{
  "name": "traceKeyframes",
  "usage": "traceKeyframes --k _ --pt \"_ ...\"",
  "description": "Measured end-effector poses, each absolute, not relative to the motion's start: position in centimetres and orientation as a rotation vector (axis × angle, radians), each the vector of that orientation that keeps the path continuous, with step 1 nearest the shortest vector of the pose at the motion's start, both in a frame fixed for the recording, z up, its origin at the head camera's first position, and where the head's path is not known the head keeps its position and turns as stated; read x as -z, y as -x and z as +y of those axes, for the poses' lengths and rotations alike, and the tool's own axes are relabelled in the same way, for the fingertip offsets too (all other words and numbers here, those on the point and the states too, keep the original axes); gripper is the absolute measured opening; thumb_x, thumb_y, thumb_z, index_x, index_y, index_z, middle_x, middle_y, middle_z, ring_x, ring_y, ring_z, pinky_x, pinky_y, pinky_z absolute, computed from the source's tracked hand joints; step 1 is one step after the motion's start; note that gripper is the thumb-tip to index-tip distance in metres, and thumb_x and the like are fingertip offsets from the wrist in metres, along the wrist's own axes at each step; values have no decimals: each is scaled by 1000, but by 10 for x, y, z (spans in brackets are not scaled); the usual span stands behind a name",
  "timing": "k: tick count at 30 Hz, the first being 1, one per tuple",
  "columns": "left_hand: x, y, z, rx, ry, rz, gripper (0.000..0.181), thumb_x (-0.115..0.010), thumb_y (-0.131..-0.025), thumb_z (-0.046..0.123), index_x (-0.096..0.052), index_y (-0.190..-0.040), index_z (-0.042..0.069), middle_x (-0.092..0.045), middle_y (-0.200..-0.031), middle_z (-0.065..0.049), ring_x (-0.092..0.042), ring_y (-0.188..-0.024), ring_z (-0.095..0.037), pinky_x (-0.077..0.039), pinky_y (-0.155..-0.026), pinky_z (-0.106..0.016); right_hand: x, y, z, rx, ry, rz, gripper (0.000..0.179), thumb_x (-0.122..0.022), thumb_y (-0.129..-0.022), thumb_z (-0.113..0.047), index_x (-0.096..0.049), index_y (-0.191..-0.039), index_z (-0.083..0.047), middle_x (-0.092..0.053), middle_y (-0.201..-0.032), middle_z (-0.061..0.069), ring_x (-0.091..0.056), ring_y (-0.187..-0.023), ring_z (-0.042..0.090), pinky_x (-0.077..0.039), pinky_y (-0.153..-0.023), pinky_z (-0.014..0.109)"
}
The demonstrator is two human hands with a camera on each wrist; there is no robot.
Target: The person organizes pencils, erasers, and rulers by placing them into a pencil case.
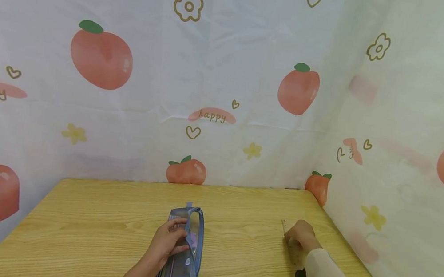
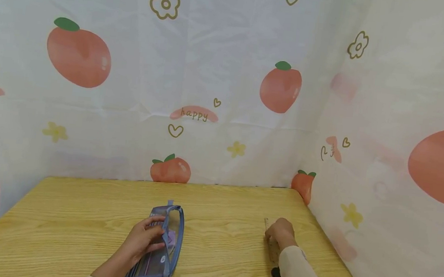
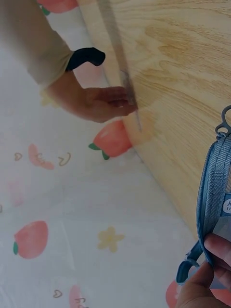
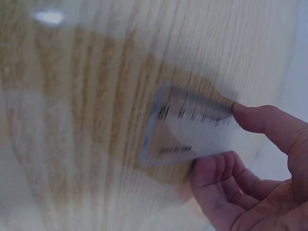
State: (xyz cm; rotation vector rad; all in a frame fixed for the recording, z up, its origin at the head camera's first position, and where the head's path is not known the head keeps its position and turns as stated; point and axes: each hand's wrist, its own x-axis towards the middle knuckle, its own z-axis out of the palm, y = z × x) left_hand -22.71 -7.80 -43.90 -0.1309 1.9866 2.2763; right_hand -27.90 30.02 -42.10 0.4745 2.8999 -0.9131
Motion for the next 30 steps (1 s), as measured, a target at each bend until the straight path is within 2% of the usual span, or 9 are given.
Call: traceKeyframes --k 8,16,18,24,30 --pt "437 227 -80 -2269 114 1992 44 -52 -81 1 -46 -124 -2 -55 -101 -15 -57 -78 -18 -56 -64 -36 427 276 304 1044 -472 2876 27 -76 -61 -5 -52 -70 5 -43 -55 5 -43 -43 14 -45 -40 24" --pt "437 225 -79 -2273 116 1987 42 -51 -81 0 -47 -123 -2 -56 -99 -14 -57 -79 -19 -56 -65 -36 431 278 298 1128 -425 2860 28 -79 -57 -7 -52 -59 0 -38 -45 0 -39 -39 11 -42 -36 22" --pt "437 226 -79 -2275 116 1986 42 -51 -81 0 -47 -123 -2 -56 -97 -14 -57 -79 -19 -56 -64 -36 433 278 296 1141 -422 2869 28 -80 -56 -7 -53 -57 0 -42 -45 2 -43 -38 11 -45 -37 23" --pt "438 226 -79 -2272 119 1985 42 -51 -81 0 -47 -123 -2 -57 -96 -13 -57 -78 -18 -56 -63 -36 436 274 283 1324 -385 2845 14 -74 -56 0 -61 -59 4 -53 -50 6 -51 -42 15 -52 -41 29" --pt "440 226 -79 -2261 109 2009 43 -52 -81 0 -47 -123 -1 -56 -99 -14 -56 -79 -19 -56 -63 -36 435 269 263 1399 -344 2824 6 -68 -61 4 -62 -61 2 -54 -52 4 -51 -44 13 -52 -44 29"
